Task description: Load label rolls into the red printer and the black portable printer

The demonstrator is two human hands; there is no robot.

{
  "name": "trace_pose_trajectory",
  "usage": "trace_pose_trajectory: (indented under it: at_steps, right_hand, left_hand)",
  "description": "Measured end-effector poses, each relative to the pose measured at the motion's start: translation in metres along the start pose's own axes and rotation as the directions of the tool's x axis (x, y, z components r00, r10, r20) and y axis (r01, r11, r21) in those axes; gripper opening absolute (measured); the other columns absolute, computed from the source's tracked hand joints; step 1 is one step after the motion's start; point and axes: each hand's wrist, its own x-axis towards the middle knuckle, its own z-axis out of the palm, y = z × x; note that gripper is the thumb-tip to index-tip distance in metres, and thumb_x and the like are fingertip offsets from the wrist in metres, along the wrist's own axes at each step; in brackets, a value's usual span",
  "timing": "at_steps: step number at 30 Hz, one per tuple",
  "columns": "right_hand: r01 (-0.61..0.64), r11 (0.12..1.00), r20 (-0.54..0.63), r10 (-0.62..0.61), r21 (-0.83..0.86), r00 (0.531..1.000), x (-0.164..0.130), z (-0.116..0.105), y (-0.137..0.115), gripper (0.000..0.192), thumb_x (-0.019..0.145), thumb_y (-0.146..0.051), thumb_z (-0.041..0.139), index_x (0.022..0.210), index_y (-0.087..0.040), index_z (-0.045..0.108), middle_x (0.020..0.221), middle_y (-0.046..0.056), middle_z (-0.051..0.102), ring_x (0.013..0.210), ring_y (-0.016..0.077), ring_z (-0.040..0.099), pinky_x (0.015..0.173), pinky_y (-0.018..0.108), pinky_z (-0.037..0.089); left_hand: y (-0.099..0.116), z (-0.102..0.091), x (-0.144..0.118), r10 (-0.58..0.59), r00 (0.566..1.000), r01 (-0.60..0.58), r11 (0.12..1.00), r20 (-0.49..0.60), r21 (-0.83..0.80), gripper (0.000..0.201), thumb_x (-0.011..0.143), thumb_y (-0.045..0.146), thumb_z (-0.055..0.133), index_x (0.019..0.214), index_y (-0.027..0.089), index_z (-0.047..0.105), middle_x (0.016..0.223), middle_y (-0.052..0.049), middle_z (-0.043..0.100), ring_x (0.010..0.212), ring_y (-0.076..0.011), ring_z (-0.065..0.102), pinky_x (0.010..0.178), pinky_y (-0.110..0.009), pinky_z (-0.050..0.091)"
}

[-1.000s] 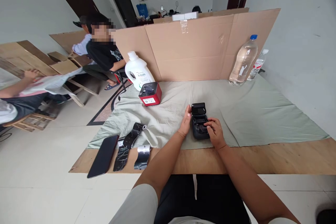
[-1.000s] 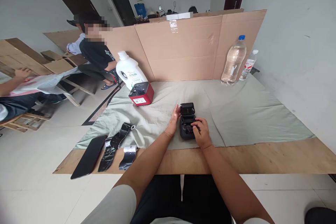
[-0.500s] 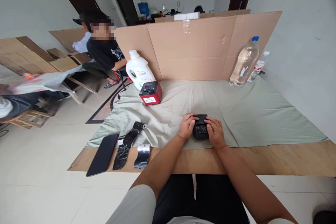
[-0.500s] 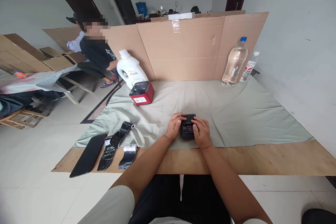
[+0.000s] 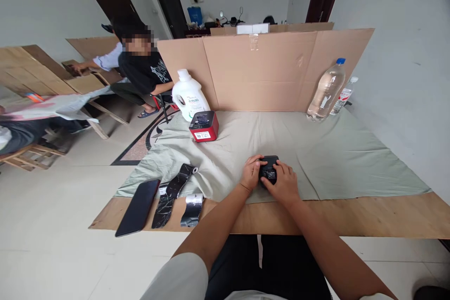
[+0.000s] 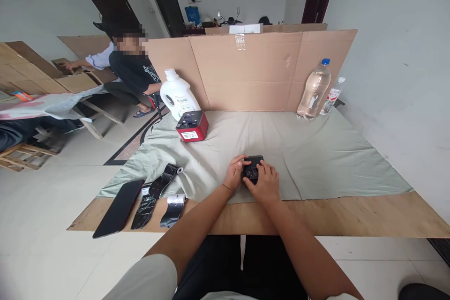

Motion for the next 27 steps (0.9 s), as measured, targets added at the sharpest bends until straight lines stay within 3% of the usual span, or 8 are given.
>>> trace_pose_trajectory:
  at_steps: [4,9,11,13,16,18,22,27]
  right_hand:
    - [-0.067,0.997,0.076,0.069,-0.036,0.995,-0.006,0.004,-0.015,0.079,0.066,-0.053,0.073,0.132,-0.017,0.048,0.143,0.025,0.04,0.11,0.0422,0.053,0.083,0.058,0.046]
    - [-0.029,0.999,0.143,0.031,-0.016,0.989,-0.006,0.004,-0.003,0.079,0.066,-0.039,0.071,0.138,-0.024,0.042,0.147,0.021,0.034,0.109,0.0397,0.055,0.085,0.057,0.049]
    - [-0.013,1.0,0.121,0.013,0.0,0.993,0.005,0.004,0.017,0.077,0.067,-0.038,0.067,0.138,-0.025,0.041,0.144,0.018,0.037,0.116,0.0388,0.051,0.09,0.056,0.048]
    - [-0.04,0.999,0.088,0.041,-0.01,0.995,0.027,0.004,0.046,0.074,0.069,-0.04,0.064,0.138,-0.023,0.041,0.142,0.017,0.039,0.122,0.0372,0.048,0.096,0.054,0.046]
    - [-0.197,0.976,0.037,0.202,-0.094,0.979,0.081,0.005,0.1,0.073,0.069,-0.043,0.061,0.136,-0.017,0.044,0.141,0.019,0.038,0.128,0.0365,0.043,0.103,0.052,0.04]
    - [-0.364,0.917,0.014,0.371,-0.164,0.928,0.121,0.002,0.137,0.075,0.069,-0.045,0.06,0.135,-0.013,0.044,0.141,0.021,0.036,0.127,0.0371,0.043,0.105,0.051,0.038]
    - [-0.54,0.791,-0.033,0.556,-0.287,0.831,0.184,-0.005,0.197,0.078,0.07,-0.049,0.059,0.138,-0.017,0.04,0.144,0.019,0.032,0.124,0.0378,0.045,0.104,0.049,0.036]
    - [-0.593,0.729,-0.044,0.618,-0.342,0.785,0.208,-0.002,0.234,0.079,0.072,-0.054,0.058,0.14,-0.021,0.037,0.148,0.017,0.027,0.125,0.0392,0.043,0.103,0.049,0.036]
  left_hand:
    - [-0.002,-0.002,-0.006,-0.092,0.996,0.09,0.986,-0.007,-0.139,0.061,0.097,0.056,0.021,0.107,0.017,0.067,0.12,-0.012,0.064,0.117,-0.023,0.056,0.105,-0.045,0.041]
    - [-0.009,0.0,-0.011,-0.176,0.984,0.171,0.973,-0.018,-0.155,0.057,0.098,0.054,0.02,0.123,0.018,0.056,0.127,-0.014,0.059,0.124,-0.0247,0.051,0.11,-0.046,0.036]
    - [-0.008,0.001,-0.012,-0.201,0.979,0.203,0.977,0.031,-0.066,0.056,0.098,0.051,0.019,0.128,0.018,0.052,0.13,-0.015,0.057,0.125,-0.0249,0.05,0.11,-0.047,0.036]
    - [-0.005,0.003,-0.011,-0.211,0.962,0.194,0.975,0.174,0.108,0.053,0.098,0.049,0.025,0.135,0.019,0.047,0.136,-0.013,0.053,0.13,-0.0254,0.046,0.111,-0.048,0.033]
    - [0.003,0.005,-0.009,-0.204,0.863,0.032,0.935,0.461,0.353,0.051,0.094,0.049,0.039,0.139,0.026,0.044,0.149,-0.007,0.043,0.141,-0.0276,0.031,0.116,-0.054,0.018]
    - [0.008,0.005,-0.008,-0.21,0.791,-0.062,0.907,0.575,0.417,0.052,0.092,0.051,0.044,0.14,0.031,0.044,0.154,-0.002,0.036,0.145,-0.0288,0.021,0.117,-0.057,0.009]
    - [0.012,0.003,-0.006,-0.248,0.743,-0.098,0.879,0.622,0.467,0.055,0.092,0.053,0.043,0.143,0.034,0.039,0.157,0.0,0.029,0.147,-0.0289,0.016,0.117,-0.059,0.005]
    - [0.01,0.0,-0.005,-0.24,0.733,-0.094,0.891,0.636,0.444,0.055,0.092,0.054,0.04,0.144,0.036,0.037,0.157,0.001,0.028,0.147,-0.0284,0.015,0.117,-0.058,0.005]
